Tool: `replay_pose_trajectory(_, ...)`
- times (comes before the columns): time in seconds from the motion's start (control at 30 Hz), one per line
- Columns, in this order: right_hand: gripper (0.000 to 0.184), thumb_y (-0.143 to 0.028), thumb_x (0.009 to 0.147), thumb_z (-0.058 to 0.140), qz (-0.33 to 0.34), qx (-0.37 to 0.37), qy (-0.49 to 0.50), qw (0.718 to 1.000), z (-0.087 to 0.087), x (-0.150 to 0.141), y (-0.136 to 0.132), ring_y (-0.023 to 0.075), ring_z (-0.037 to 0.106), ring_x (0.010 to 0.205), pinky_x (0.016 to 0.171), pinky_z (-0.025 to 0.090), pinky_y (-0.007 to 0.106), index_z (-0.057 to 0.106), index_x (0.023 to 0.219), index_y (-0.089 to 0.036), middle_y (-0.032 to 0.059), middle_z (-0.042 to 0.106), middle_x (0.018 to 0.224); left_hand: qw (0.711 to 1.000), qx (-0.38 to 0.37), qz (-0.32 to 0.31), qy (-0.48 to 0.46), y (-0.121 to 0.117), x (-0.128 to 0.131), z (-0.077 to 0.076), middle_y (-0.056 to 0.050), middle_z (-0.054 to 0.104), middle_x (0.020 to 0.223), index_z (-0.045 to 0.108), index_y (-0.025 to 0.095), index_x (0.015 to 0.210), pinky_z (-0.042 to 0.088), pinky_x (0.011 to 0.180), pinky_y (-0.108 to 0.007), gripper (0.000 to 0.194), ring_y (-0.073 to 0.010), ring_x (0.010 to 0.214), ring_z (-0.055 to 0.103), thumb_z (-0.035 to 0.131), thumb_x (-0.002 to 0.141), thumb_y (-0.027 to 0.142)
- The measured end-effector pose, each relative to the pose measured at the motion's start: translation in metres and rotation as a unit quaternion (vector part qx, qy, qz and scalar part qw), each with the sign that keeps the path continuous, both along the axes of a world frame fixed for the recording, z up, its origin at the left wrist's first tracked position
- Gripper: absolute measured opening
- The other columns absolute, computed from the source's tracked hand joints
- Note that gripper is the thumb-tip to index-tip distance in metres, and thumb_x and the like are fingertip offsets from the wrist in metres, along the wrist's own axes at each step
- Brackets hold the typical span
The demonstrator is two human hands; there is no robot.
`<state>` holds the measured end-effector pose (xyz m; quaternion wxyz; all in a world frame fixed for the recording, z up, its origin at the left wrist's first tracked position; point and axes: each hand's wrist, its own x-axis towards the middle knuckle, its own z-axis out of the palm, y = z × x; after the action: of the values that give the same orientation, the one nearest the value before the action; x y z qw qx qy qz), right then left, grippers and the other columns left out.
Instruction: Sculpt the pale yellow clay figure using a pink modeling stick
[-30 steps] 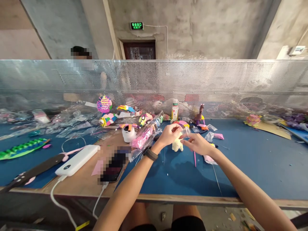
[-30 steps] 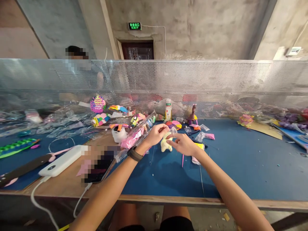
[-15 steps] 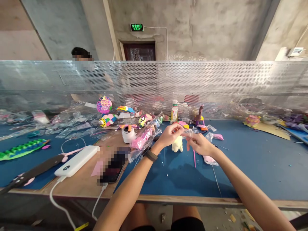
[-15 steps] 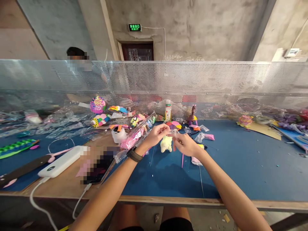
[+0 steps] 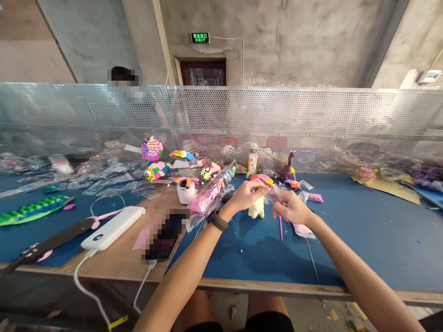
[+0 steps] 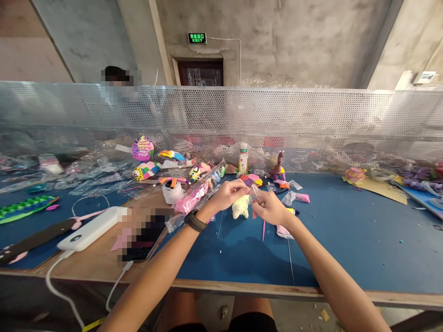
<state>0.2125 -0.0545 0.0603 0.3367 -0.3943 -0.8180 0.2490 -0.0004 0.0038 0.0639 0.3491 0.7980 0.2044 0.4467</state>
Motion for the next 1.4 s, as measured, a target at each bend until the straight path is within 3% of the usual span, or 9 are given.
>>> replay_pose_trajectory(0.17, 0.028, -0.015, 0.083, 0.049, 0.025, -0.01, -0.044, 0.999, -0.004, -0.005, 0.001, 0.0097, 0.053, 0.04, 0.046, 0.041, 0.02, 0.071, 0.1, -0.015, -0.0005, 0.076, 0.065, 1.0, 0.013, 0.008, -0.009, 0.002, 0.003, -0.003, -0.007, 0.069, 0.092, 0.073, 0.015, 0.085, 0.052, 0.084, -0.032, 0.043, -0.0194, 0.091, 0.064, 0.064, 0.101, 0.054)
replay_pose_trajectory(0.4, 0.045, -0.021, 0.088, 0.045, 0.068, -0.103, 0.023, 0.992, -0.003, -0.006, -0.002, 0.0119, 0.056, 0.038, 0.044, 0.046, 0.021, 0.064, 0.128, -0.015, -0.0024, 0.076, 0.065, 0.996, 0.01, -0.039, 0.079, -0.005, -0.006, 0.005, -0.009, 0.071, 0.124, 0.072, 0.024, 0.124, 0.047, 0.072, -0.029, 0.036, -0.0175, 0.09, 0.062, 0.058, 0.105, 0.051)
replay_pose_trajectory(0.67, 0.041, -0.027, 0.09, 0.049, 0.102, -0.186, 0.059, 0.975, -0.006, -0.006, -0.005, 0.0118, 0.055, 0.039, 0.042, 0.045, 0.021, 0.068, 0.123, -0.013, 0.0004, 0.076, 0.064, 0.994, -0.002, -0.064, 0.093, -0.009, -0.01, 0.012, -0.002, 0.063, 0.083, 0.068, 0.017, 0.095, 0.044, 0.065, -0.027, 0.036, -0.0133, 0.07, 0.053, 0.065, 0.1, 0.053)
replay_pose_trajectory(0.83, 0.058, -0.027, 0.094, 0.052, 0.105, -0.177, 0.0, 0.979, -0.008, -0.011, -0.006, 0.0107, 0.055, 0.037, 0.04, 0.045, 0.019, 0.057, 0.15, -0.015, -0.0036, 0.073, 0.062, 0.995, 0.025, -0.051, 0.086, -0.006, -0.009, 0.01, -0.003, 0.064, 0.082, 0.068, 0.016, 0.092, 0.045, 0.068, -0.026, 0.035, -0.0144, 0.074, 0.056, 0.06, 0.103, 0.048)
replay_pose_trajectory(0.93, 0.067, -0.023, 0.091, 0.057, 0.084, -0.168, -0.057, 0.98, -0.009, -0.018, -0.009, 0.0121, 0.057, 0.037, 0.039, 0.046, 0.019, 0.051, 0.157, -0.018, -0.006, 0.07, 0.06, 0.995, 0.027, -0.041, 0.087, -0.002, -0.009, 0.005, -0.003, 0.064, 0.082, 0.067, 0.016, 0.089, 0.043, 0.066, -0.026, 0.034, -0.0139, 0.073, 0.055, 0.061, 0.102, 0.047)
replay_pose_trajectory(1.07, 0.05, -0.023, 0.093, 0.058, 0.064, -0.114, -0.094, 0.987, -0.007, -0.022, -0.012, 0.0143, 0.06, 0.039, 0.041, 0.047, 0.022, 0.065, 0.142, -0.018, -0.0074, 0.062, 0.051, 0.995, 0.025, -0.02, 0.097, 0.004, -0.009, -0.003, -0.002, 0.064, 0.081, 0.067, 0.016, 0.089, 0.041, 0.065, -0.026, 0.03, -0.0133, 0.071, 0.054, 0.061, 0.102, 0.043)
replay_pose_trajectory(1.17, 0.034, -0.033, 0.098, 0.059, 0.071, -0.12, -0.084, 0.987, -0.005, -0.019, -0.011, 0.0147, 0.061, 0.04, 0.042, 0.048, 0.023, 0.072, 0.126, -0.018, -0.0058, 0.062, 0.052, 0.996, 0.022, -0.009, 0.09, 0.004, -0.007, -0.005, -0.003, 0.065, 0.082, 0.066, 0.016, 0.088, 0.041, 0.067, -0.026, 0.031, -0.0142, 0.073, 0.055, 0.061, 0.101, 0.044)
replay_pose_trajectory(1.27, 0.038, -0.047, 0.104, 0.053, 0.074, -0.139, -0.04, 0.987, -0.006, -0.014, -0.008, 0.0138, 0.059, 0.039, 0.041, 0.046, 0.022, 0.073, 0.117, -0.017, -0.0038, 0.064, 0.054, 0.998, -0.001, -0.017, 0.057, 0.001, -0.005, -0.002, -0.002, 0.062, 0.081, 0.065, 0.017, 0.089, 0.04, 0.065, -0.027, 0.038, -0.014, 0.071, 0.052, 0.061, 0.1, 0.053)
replay_pose_trajectory(1.4, 0.042, -0.05, 0.107, 0.047, 0.042, -0.067, 0.008, 0.997, -0.009, -0.012, -0.005, 0.0112, 0.057, 0.04, 0.046, 0.046, 0.022, 0.072, 0.107, -0.017, -0.0005, 0.072, 0.063, 0.998, 0.004, -0.015, 0.063, -0.003, -0.007, 0.004, 0.001, 0.052, 0.072, 0.06, 0.018, 0.081, 0.032, 0.061, -0.027, 0.046, -0.0122, 0.063, 0.042, 0.056, 0.102, 0.059)
